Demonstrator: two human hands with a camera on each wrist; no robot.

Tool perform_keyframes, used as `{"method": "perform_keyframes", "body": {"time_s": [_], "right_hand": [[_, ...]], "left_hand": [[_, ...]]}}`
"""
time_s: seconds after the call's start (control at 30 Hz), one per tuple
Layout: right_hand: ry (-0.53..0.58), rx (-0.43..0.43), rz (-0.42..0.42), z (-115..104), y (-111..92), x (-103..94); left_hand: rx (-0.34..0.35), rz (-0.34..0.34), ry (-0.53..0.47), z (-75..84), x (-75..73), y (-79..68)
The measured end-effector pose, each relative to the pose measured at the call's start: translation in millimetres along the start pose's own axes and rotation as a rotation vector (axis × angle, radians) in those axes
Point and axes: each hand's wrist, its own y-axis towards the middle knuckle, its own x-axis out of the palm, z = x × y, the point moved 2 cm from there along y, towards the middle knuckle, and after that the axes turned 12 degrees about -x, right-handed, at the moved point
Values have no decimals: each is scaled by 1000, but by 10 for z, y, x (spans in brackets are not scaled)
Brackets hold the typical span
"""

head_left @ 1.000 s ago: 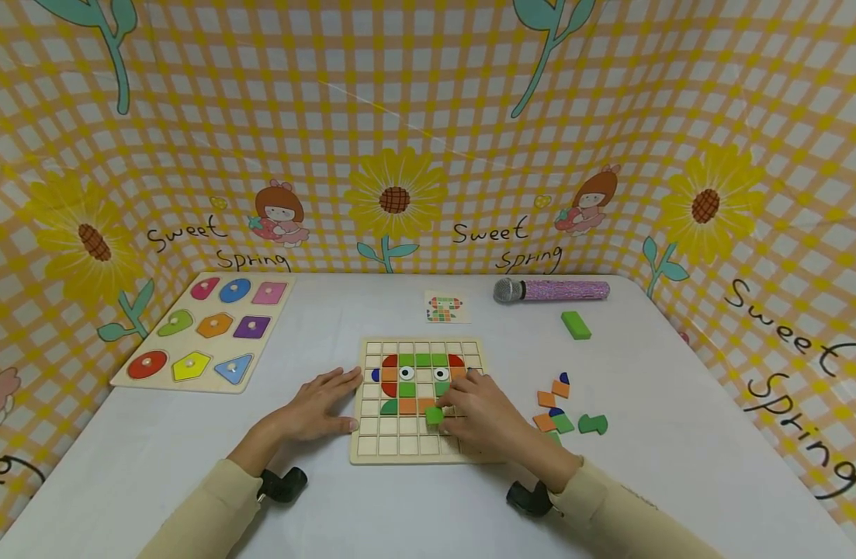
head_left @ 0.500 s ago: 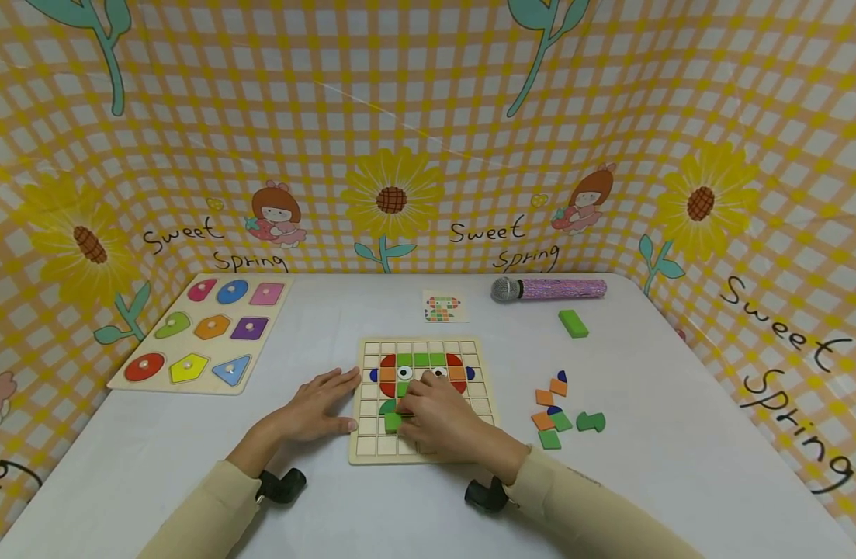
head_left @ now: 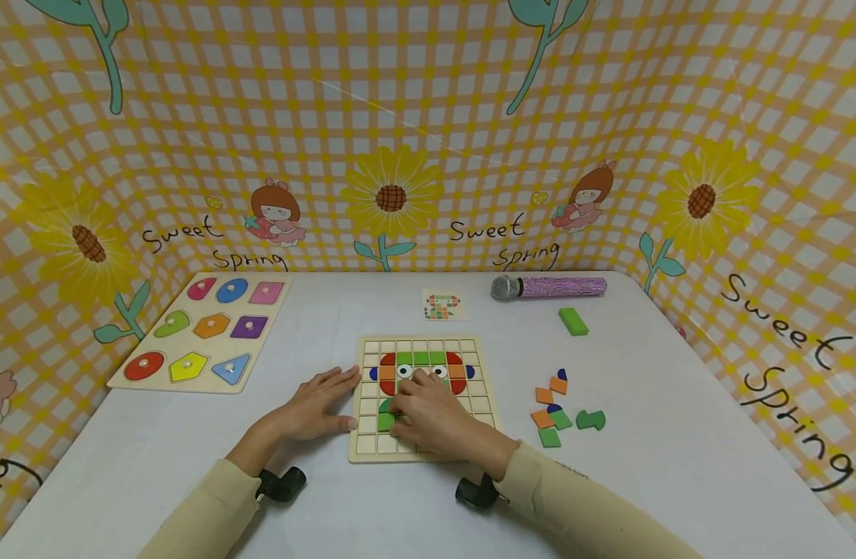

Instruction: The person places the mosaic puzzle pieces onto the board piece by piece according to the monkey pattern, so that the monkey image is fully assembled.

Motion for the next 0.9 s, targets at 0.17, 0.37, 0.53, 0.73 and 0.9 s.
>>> {"method": "perform_keyframes", "body": {"time_s": [0.17, 0.37, 0.53, 0.73, 0.9], "right_hand": [[-2, 6, -16, -8, 0, 4], [6, 10, -3, 1, -26, -1], [45, 31, 12, 56, -112, -65], [75, 48, 73, 229, -338, -144], [63, 89, 85, 398, -618, -202]], "left_hand": [[0, 0, 0, 0, 1, -1], [-8, -2, -3, -2, 0, -2], [-7, 3, 0, 0, 0, -1], [-17, 7, -1, 5, 3, 3], [-23, 10, 2, 7, 7, 3]]}}
